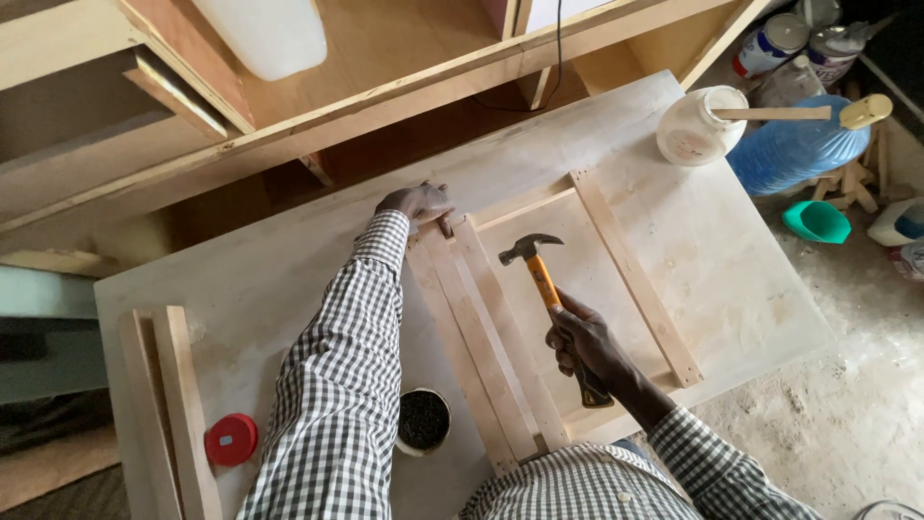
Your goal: The person assembles a wooden frame by placing slats onto a base, applying glue to the slats, and securing them with nails using a hammer. The person repeatedly positions the wood, applies adhesive, and hammers nails to fasten the pieces together.
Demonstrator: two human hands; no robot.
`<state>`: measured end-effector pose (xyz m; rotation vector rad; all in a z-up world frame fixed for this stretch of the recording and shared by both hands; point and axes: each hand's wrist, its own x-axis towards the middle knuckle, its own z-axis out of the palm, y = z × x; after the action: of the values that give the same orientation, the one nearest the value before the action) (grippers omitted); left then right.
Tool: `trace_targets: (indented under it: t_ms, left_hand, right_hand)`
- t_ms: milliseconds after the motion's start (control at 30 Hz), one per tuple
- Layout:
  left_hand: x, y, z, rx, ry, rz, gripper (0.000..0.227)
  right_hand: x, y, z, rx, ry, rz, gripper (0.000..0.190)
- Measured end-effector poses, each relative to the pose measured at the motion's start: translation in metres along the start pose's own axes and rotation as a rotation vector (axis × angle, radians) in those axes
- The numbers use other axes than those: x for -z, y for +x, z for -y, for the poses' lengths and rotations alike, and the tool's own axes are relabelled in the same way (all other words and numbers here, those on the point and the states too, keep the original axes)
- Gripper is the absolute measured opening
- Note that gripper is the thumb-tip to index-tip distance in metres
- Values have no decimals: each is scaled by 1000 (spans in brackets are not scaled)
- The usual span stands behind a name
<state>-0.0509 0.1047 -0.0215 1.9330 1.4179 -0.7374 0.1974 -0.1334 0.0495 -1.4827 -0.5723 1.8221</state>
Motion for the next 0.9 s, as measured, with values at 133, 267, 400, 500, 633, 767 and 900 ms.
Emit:
trace_targets:
  t_ms: [133, 267, 400, 500, 633, 767, 900]
  left_hand:
    - [-38, 87, 43, -58, 16, -69, 58]
    - [15, -50, -16, 9, -132, -100, 39]
    - [33, -94, -35, 56, -200, -137, 40]
    - [27, -70, -21, 70, -227, -151, 26]
    - [16, -56, -15, 60, -227, -123, 45]
    - [-3, -4, -1, 45, -185, -9, 103]
    - [35, -112, -47, 77, -125, -8, 92]
  right_hand:
    - [-3, -7, 3, 0, 30, 9, 46]
    - [-2, -2, 2, -22, 37, 11, 47]
    - [-10, 3, 2, -42, 80, 0, 45]
    - [-22, -4, 9, -81, 58, 31, 47]
    - [-21, -4, 4, -76, 51, 32, 48]
    - [-22, -3, 1, -52, 39, 40, 48]
    - [-22, -4, 2, -59, 9, 10, 48]
